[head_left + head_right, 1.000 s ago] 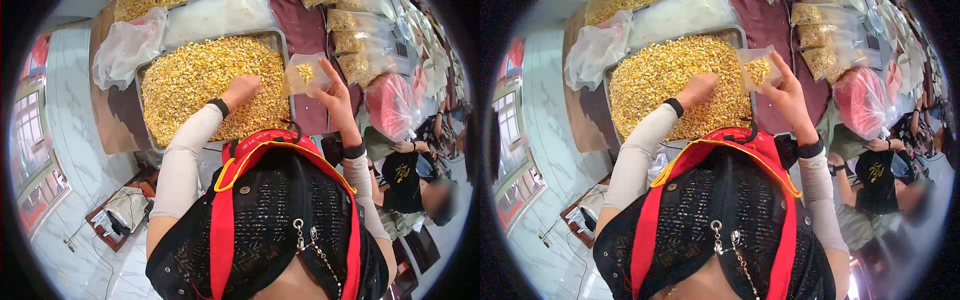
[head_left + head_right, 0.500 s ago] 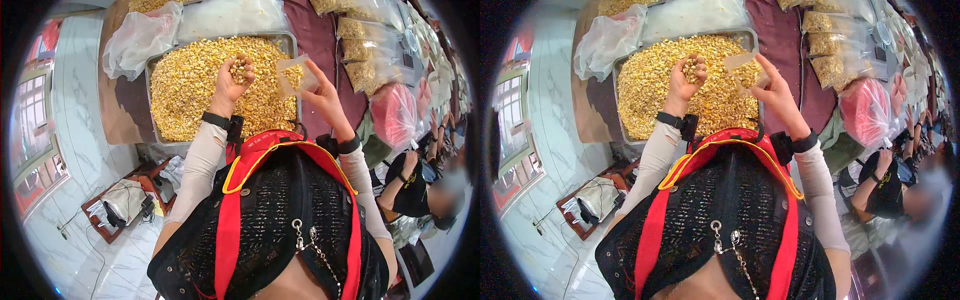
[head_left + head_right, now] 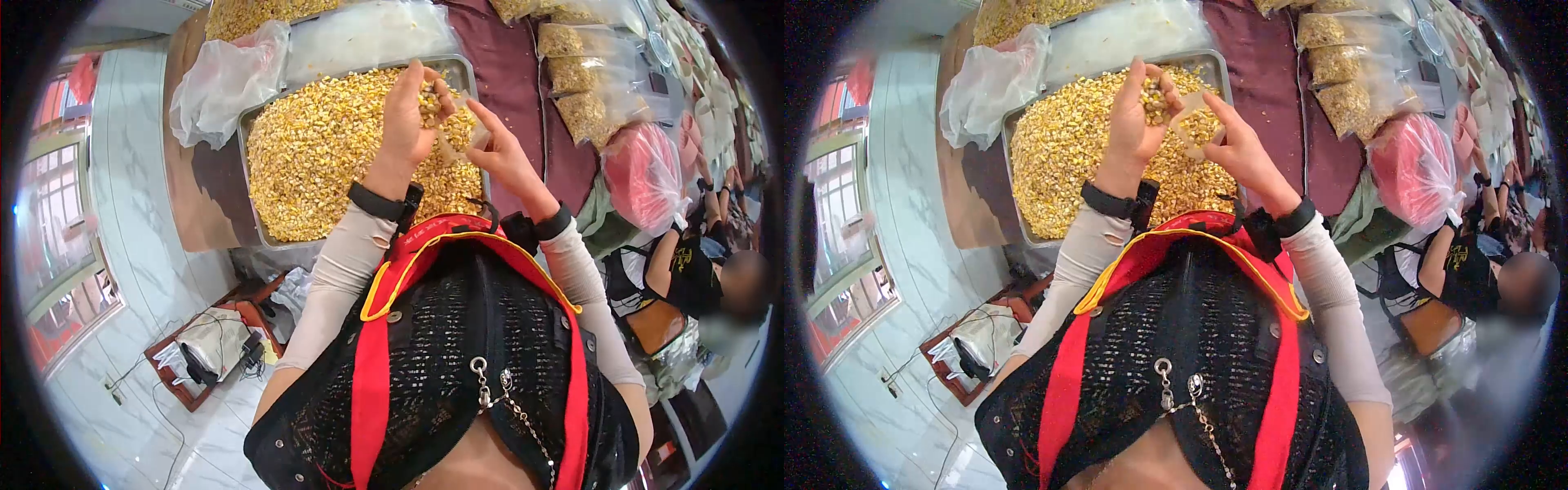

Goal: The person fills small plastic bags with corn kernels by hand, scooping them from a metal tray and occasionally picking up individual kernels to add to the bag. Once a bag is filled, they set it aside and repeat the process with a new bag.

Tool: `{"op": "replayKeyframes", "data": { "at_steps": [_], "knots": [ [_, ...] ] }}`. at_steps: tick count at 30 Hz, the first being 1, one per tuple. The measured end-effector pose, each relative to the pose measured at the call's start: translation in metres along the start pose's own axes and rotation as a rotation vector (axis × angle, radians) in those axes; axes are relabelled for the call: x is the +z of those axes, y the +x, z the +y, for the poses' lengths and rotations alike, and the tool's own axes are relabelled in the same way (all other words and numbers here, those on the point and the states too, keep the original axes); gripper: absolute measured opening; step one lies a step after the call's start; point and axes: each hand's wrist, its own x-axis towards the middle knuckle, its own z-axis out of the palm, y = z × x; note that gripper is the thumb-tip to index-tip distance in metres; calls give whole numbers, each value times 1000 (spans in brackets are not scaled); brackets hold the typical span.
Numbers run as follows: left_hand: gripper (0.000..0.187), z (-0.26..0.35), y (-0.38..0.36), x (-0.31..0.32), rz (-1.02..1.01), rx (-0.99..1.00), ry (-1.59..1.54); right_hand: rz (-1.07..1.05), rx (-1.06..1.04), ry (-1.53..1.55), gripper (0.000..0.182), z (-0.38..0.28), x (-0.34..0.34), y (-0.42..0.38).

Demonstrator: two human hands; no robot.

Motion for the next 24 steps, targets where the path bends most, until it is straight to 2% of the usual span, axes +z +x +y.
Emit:
{"op": "replayKeyframes", "data": {
  "at_steps": [2, 3, 6, 7, 16, 18, 20, 22, 24],
  "knots": [
    [27, -10, 2, 6, -65, 238, 214, -25, 46, 1, 71, -9, -1, -1],
    [27, -15, 4, 8, -67, 236, 217, -21, 46, 3, 71, -9, 0, -1],
    [31, -27, 10, 11, -68, 497, 421, -12, 37, -1, 71, -6, -1, -1],
    [31, -28, 10, 12, -70, 496, 424, -20, 38, -5, 71, -6, -1, 0],
    [38, -8, 4, 18, 18, 334, 253, 1, 43, -59, 72, -11, -2, 0],
    [39, 7, 9, 10, 87, 176, -117, -6, 79, -19, 71, -9, -3, 0],
    [37, 17, 23, -22, 35, 133, -223, 28, 106, 167, 70, -5, -7, -2],
    [34, 22, 35, -51, 85, -72, -293, 38, 116, 182, 69, -18, -17, -6],
    [27, 15, 48, -76, 95, -129, -297, 47, 127, 194, 68, -33, -22, -9]
  ]
}}
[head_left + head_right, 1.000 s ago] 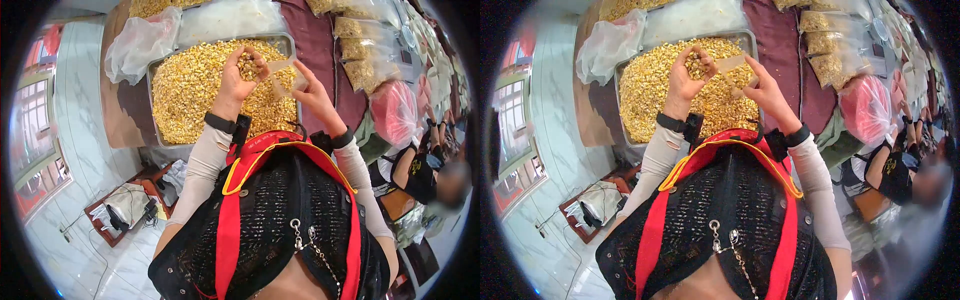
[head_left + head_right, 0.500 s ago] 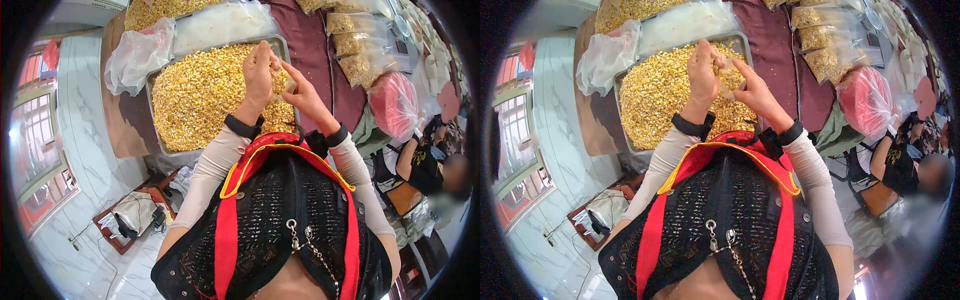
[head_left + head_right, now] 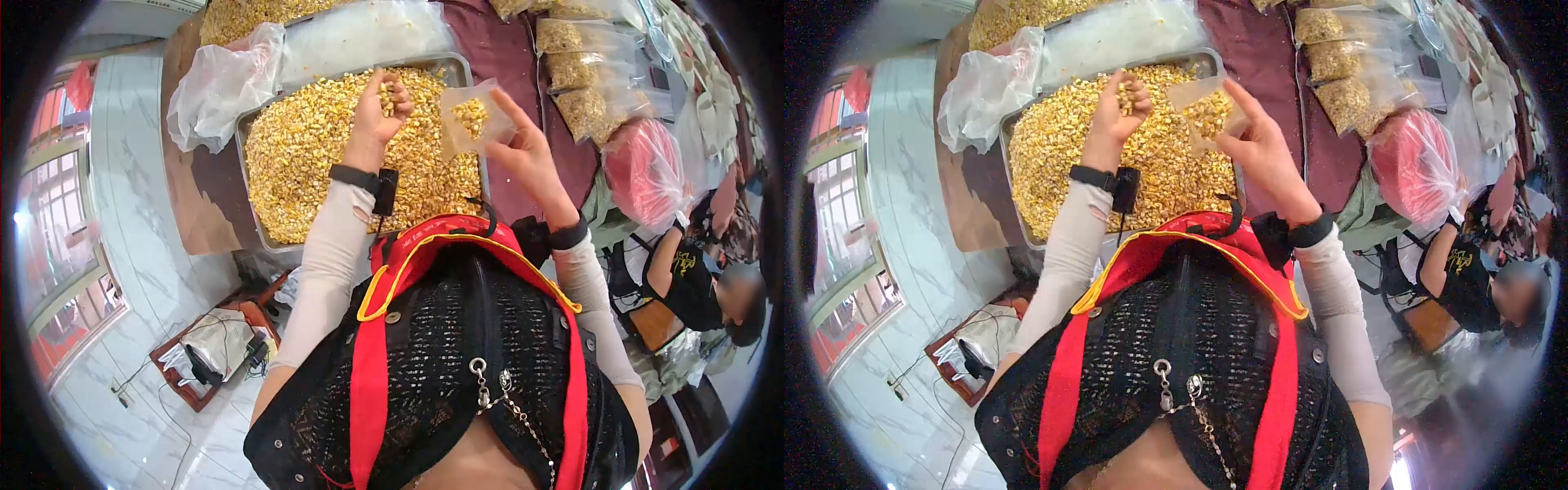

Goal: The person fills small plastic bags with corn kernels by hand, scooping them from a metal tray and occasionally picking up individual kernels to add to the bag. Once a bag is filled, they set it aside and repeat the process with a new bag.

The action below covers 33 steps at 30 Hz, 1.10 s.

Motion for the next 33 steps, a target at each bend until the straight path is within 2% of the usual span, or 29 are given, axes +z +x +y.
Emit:
{"op": "replayKeyframes", "data": {
  "at_steps": [2, 4, 6, 7, 9, 10, 12, 13, 14, 16, 17, 18, 21, 22, 25, 26, 28, 29, 30, 32, 33],
  "knots": [
    [20, -4, 16, -17, 216, -81, 356, 85, -44, 103, 68, -10, 0, -1],
    [14, -9, 32, -41, 216, -100, 430, 57, -45, 120, 67, -11, -8, -1],
    [12, -21, 48, -50, 338, -92, 937, 78, -64, 39, 67, -19, -10, -2],
    [12, -28, 57, -57, 337, -98, 934, 81, -60, 36, 67, -21, -9, -1],
    [13, -42, 71, -70, 73, 358, 1997, 143, -84, 111, 66, -25, -5, 2],
    [13, -45, 74, -79, 72, 354, 1992, 144, -79, 107, 66, -24, -7, 2],
    [12, -48, 76, -87, -196, 757, 2603, 109, -60, 68, 66, -20, -13, 4],
    [11, -51, 71, -88, -249, 719, 2745, 107, -56, 65, 66, -19, -14, 6],
    [11, -54, 65, -89, -245, 716, 2741, 108, -49, 57, 66, -19, -15, 6],
    [10, -55, 51, -90, -566, 855, 2725, 107, -42, 54, 66, -17, -16, 8],
    [11, -54, 41, -91, -714, 768, 2815, 95, -26, 60, 66, -16, -16, 9],
    [11, -53, 36, -92, -707, 763, 2821, 82, -13, 66, 66, -15, -15, 10],
    [9, -51, 24, -97, -922, 804, 2739, 92, -8, 131, 66, -17, -8, 14],
    [9, -51, 21, -97, -919, 802, 2741, 90, -7, 132, 66, -16, -8, 13],
    [10, -42, 19, -93, -891, 426, 2680, 69, -14, 115, 66, -14, -9, 14],
    [10, -39, 21, -91, -894, 430, 2680, 56, -21, 118, 66, -12, -10, 13],
    [13, -33, 19, -80, -501, 130, 2664, 45, -27, 122, 66, -6, -11, 12],
    [18, -28, 12, -77, -418, 342, 2497, 32, -8, 114, 66, -3, -12, 11],
    [18, -23, 8, -76, -418, 341, 2498, 17, 9, 105, 67, 0, -11, 11],
    [18, -13, 1, -73, 126, 166, 1700, -14, 33, 72, 68, 1, -10, 11],
    [19, -6, -14, -53, 254, 31, 1251, -46, 59, 36, 70, 2, -9, 11]
  ]
}}
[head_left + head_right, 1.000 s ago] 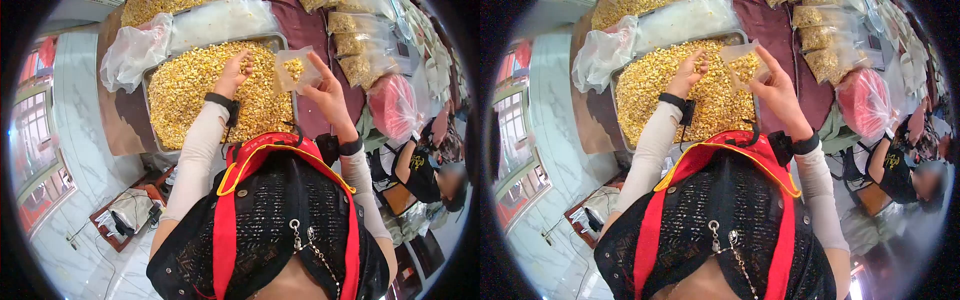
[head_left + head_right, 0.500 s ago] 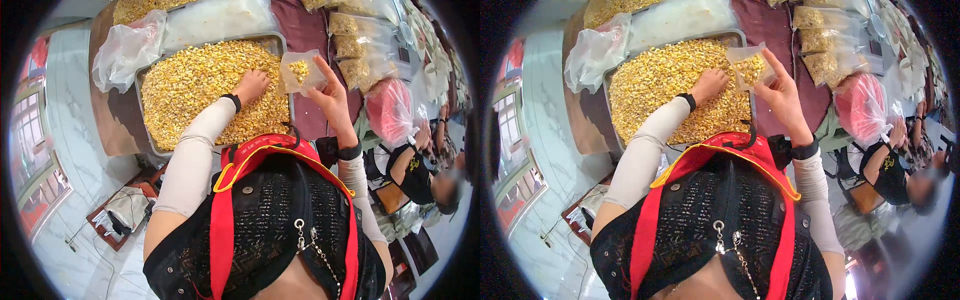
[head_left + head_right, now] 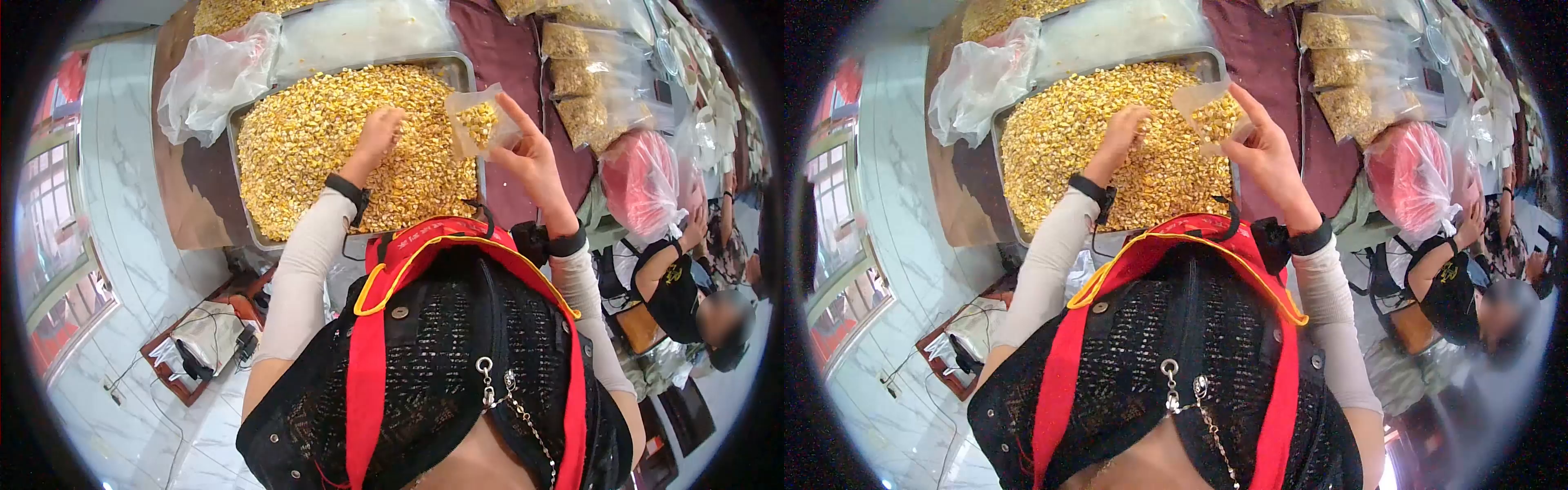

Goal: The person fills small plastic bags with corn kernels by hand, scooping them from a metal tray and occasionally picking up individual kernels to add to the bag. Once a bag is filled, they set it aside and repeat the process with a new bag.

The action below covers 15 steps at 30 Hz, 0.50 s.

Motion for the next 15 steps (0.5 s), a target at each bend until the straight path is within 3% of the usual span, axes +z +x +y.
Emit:
{"op": "replayKeyframes", "data": {
  "at_steps": [1, 3, 4, 9, 15],
  "knots": [
    [19, -3, -1, -7, 6, 3, -3, -6, -3, -3, 70, 1, 3, 1],
    [20, -11, -5, -20, -199, -127, -975, -21, -50, 76, 70, 3, 10, 3],
    [21, -13, -8, -23, -305, -131, -1206, -31, -51, 71, 70, 4, 12, 3],
    [18, 18, -42, -9, -131, -94, -1369, -58, -16, -82, 71, 16, 23, 5],
    [23, 37, -53, -4, -307, -23, -1303, -112, -40, -253, 73, 21, 31, 11]
  ]
}}
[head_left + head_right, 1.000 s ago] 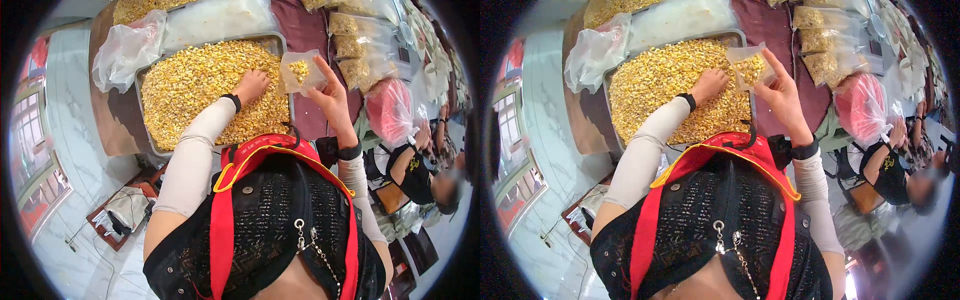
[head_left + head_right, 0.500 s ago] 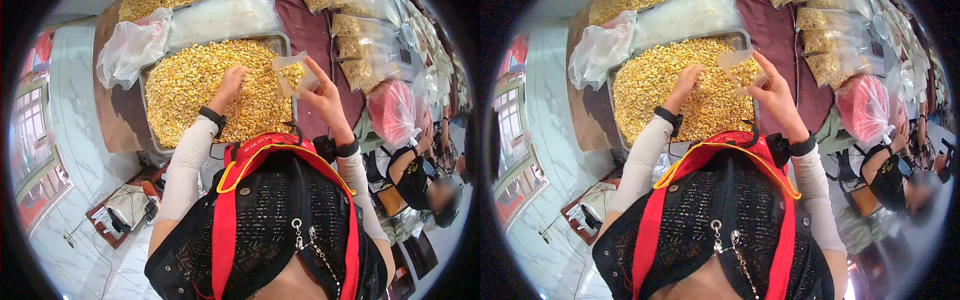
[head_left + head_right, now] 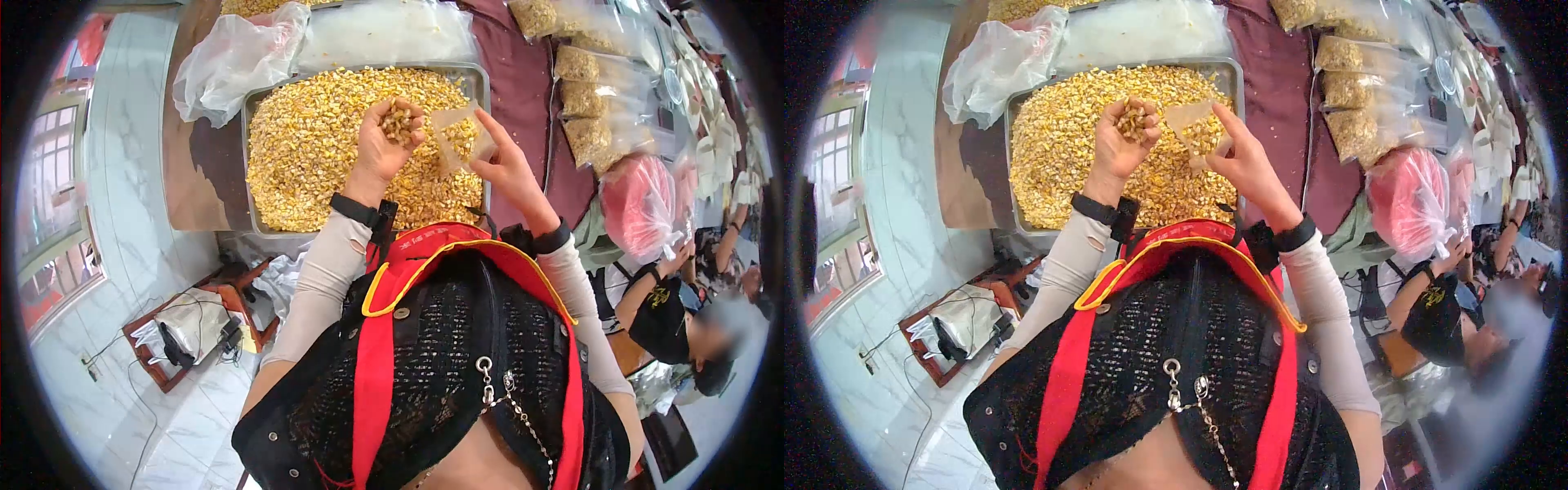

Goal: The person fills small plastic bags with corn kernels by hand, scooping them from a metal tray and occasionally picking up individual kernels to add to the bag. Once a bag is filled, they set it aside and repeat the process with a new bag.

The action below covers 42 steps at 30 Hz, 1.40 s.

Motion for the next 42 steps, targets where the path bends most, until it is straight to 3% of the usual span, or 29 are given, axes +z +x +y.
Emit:
{"op": "replayKeyframes", "data": {
  "at_steps": [2, 10, 14, 17, 20, 24, 26, 28, 32, 34, 36, 38, 40, 41, 42],
  "knots": [
    [23, -4, -3, 12, -9, -17, 19, 46, -143, -115, 74, 8, 2, 3],
    [16, -47, -5, 65, 28, 242, 283, 36, -92, -114, 73, -9, 5, -1],
    [26, -63, -1, 71, 78, 398, 471, 25, -92, -65, 73, -14, 3, -3],
    [34, -67, -1, 71, 28, 619, 753, 22, -87, -75, 73, -22, 4, -8],
    [38, -70, -1, 79, 36, 680, 710, 23, -86, -15, 73, -22, 5, -12],
    [42, -72, -4, 92, -18, 716, 670, 31, -119, -11, 73, -32, 7, -14],
    [42, -64, -5, 92, -37, 662, 628, 33, -133, -32, 74, -32, 7, -13],
    [43, -51, -3, 92, -78, 490, 365, 33, -145, -56, 74, -30, 6, -12],
    [45, -20, -1, 91, -15, 492, 255, 93, -93, 88, 74, -17, 0, -15],
    [44, -7, 13, 60, 10, 465, 240, 114, -70, 181, 73, -17, -6, -18],
    [41, -2, 34, 8, 78, 372, 590, 160, -59, 242, 72, -24, -13, -24],
    [37, -19, 55, -28, 415, 316, 1062, 158, -54, 267, 71, -23, -21, -27],
    [26, -45, 71, -78, 258, 766, 1803, 207, -56, 298, 71, -30, -27, -30],
    [26, -55, 74, -99, 254, 758, 1801, 258, -55, 297, 71, -39, -27, -30],
    [19, -64, 78, -116, 15, 801, 2195, 263, -50, 293, 71, -38, -29, -32]
  ]
}}
